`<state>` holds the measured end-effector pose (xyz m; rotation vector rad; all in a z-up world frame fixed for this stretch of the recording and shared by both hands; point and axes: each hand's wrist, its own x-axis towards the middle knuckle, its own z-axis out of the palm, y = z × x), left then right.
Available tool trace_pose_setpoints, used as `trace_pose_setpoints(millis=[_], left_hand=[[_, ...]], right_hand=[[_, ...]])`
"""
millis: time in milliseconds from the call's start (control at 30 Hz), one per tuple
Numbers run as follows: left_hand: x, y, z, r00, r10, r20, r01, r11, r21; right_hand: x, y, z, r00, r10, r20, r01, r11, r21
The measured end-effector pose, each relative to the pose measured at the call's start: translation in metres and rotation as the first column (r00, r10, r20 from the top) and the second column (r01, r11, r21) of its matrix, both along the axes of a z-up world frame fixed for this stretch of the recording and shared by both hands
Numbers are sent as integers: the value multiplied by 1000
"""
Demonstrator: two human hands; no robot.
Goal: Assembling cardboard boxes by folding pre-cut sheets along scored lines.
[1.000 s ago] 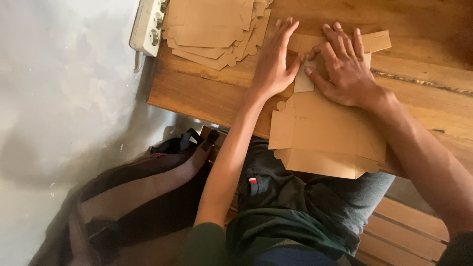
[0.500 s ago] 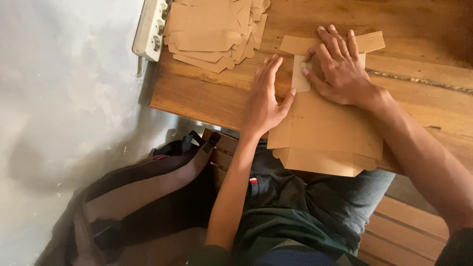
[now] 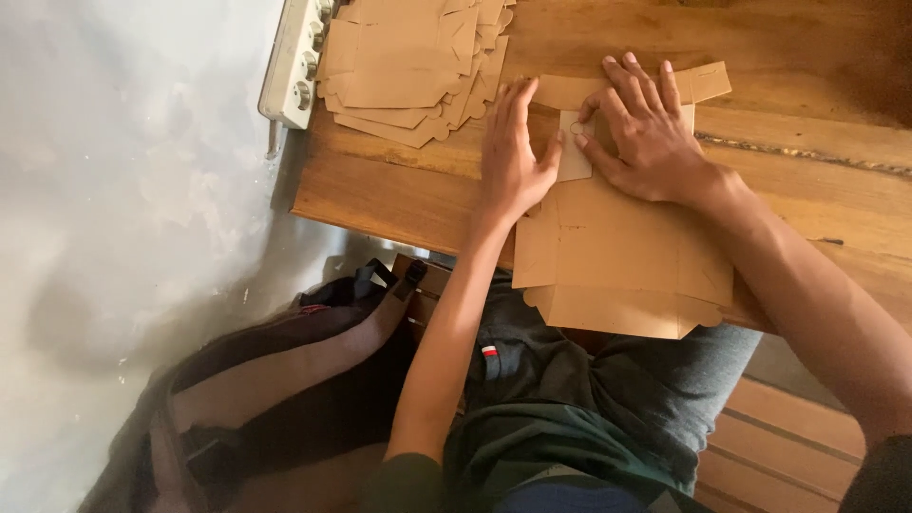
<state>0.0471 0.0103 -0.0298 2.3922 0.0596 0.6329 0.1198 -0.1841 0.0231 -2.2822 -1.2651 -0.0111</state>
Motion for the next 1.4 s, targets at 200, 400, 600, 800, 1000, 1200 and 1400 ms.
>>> trace_pose_setpoints(millis=[200, 400, 600, 800, 1000, 1200, 1400], left_hand=[[36, 8, -14, 993, 65, -95, -60, 997, 50], [40, 12, -12, 999, -2, -43, 5, 999, 51], [21, 8, -8, 1000, 1, -30, -1, 1000, 20], [-6, 0, 6, 998, -40, -51, 40, 999, -5], [-45, -10, 22, 993, -81, -91, 74, 994, -77], [-61, -17, 29, 991, -89, -103, 80, 993, -89], [-50, -20, 15, 997, -16, -71, 8, 994, -106]], right_hand=[[3, 0, -6, 1000, -15, 27, 16, 999, -43], [4, 0, -6, 1000, -10, 28, 11, 1000, -29], [2, 0, -1, 1000, -5, -10, 5, 1000, -23], [0, 1, 3, 999, -10, -31, 9, 1000, -27], [3, 0, -2, 1000, -8, -28, 7, 1000, -30], [2, -1, -4, 1000, 2, 20, -2, 1000, 9], [4, -1, -6, 1000, -4, 17, 4, 1000, -21]])
